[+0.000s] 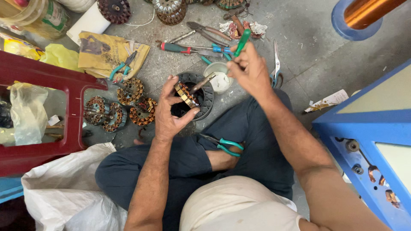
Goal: The person prepares a fan motor stator by stripping wire insulation with a screwdriver, cutting small pieces of white insulating paper with scissors, and inserting the paper into the stator slots by hand.
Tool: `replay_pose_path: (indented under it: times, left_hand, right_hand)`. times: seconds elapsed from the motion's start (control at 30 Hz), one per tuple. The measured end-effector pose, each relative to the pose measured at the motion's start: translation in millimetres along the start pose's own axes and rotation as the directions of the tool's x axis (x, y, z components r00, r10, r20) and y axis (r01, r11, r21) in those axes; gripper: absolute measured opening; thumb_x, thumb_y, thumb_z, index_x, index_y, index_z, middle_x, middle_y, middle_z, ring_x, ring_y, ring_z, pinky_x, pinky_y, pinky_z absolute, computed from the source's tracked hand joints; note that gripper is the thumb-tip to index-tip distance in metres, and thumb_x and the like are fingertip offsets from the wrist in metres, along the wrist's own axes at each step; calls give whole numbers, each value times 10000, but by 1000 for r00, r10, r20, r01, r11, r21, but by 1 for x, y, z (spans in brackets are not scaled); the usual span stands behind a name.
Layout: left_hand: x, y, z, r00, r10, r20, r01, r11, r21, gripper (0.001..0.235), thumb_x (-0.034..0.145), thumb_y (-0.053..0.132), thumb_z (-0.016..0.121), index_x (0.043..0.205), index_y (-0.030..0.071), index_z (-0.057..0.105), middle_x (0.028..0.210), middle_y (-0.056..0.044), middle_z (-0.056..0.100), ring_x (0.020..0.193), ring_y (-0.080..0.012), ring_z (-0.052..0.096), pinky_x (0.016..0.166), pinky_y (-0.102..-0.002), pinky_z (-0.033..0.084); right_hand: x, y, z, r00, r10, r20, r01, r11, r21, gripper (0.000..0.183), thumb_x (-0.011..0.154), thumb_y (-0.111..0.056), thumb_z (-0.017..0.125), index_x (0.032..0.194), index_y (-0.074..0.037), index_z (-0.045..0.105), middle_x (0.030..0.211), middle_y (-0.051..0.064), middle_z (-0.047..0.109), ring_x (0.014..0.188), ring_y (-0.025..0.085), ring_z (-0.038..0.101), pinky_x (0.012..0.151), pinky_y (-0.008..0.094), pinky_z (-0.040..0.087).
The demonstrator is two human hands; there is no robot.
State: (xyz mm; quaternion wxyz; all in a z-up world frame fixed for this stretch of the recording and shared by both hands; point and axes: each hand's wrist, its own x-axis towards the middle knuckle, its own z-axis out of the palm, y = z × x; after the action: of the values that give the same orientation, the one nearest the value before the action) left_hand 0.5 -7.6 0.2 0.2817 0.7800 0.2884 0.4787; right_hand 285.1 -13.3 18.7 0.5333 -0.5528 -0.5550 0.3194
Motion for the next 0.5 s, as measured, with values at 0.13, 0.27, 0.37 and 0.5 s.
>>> replay_pose_path:
  times: [0.13,0.27,0.37,0.5]
  left_hand:
    - [-2,-4,2,1000,-5,-31,3,999,-50,703,751,161,964,1220,84,445,1577,-200,479,1544,-425,404,1298,-530,349]
    - [1,-4,3,999,-33,-34,29,993,-116,793,774,187,948,1353,76,417,1605,-212,431,1543,-404,407,1299,-520,353]
    - [2,-3,-2,1000,-30,-3,30,999,-43,840,759,198,947,1417,83,439,1612,-219,418,1548,-408,395,1297,-525,351]
    - [7,-1,-4,1000,1,14,-1,1000,-8,856,760,214,952,1442,99,449,1614,-210,424,1551,-411,391,1311,-533,331]
  right_hand:
    - [24,72,-43,836,543,78,-388,687,-615,454,857,5,661,1295,-4,541,890,206,743,720,275,761,642,405,603]
    - [33,135,-46,730,681,54,-341,432,-835,399,811,-33,692,1207,-38,646,979,235,745,896,357,746,772,473,597]
    - [34,143,-37,733,679,38,-210,279,-937,268,778,-72,761,1044,-47,756,1072,217,727,1023,377,712,871,497,573]
    - [26,99,-19,977,204,69,-74,617,-783,227,859,-131,761,1082,-87,753,1037,198,724,970,400,693,851,512,550]
